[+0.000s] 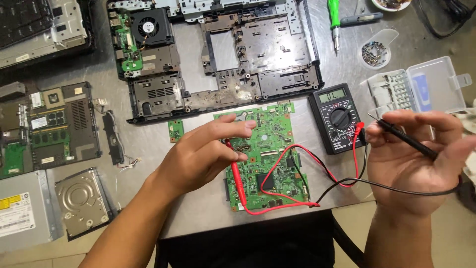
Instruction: Diagnosing and repairing a laptop motherboard using a multimeter and a soldering iron
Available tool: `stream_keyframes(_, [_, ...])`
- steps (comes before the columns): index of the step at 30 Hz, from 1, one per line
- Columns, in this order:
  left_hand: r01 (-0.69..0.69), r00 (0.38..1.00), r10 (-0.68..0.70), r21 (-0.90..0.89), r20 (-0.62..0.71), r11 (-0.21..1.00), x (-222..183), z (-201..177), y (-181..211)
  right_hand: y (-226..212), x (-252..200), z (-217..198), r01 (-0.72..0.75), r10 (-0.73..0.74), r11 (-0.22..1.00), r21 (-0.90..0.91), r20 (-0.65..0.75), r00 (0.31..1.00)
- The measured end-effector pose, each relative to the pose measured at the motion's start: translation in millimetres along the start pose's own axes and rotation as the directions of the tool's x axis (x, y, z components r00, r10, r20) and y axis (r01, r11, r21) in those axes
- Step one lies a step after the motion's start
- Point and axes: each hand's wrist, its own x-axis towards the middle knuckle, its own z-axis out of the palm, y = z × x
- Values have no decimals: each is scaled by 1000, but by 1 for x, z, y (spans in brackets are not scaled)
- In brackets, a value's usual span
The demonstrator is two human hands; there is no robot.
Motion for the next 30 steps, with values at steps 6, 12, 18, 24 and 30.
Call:
stream_keyframes(6, [-69, 986, 100, 228, -130, 971, 13, 1, 1, 17, 0, 26, 15, 15, 988, -151, 191, 981])
stream_keyframes(12, [-127, 991, 132, 254, -2, 959, 19, 0, 6, 6, -6, 73, 194, 0, 849, -492, 366, 931])
stream_keyframes(18, [-242, 968, 247, 377, 35, 894, 38, -9, 34, 1, 24, 83, 834, 69, 271, -481, 873, 482])
stream_keyframes(24, [-216, 968, 251, 529, 6, 820, 31, -14, 46, -7, 42, 92, 944, 81, 30, -330, 942, 327])
stream_keyframes(30, [144, 986, -165, 385, 23, 912, 22, -3, 51, -14, 29, 112, 964, 100, 183, -195, 979, 179])
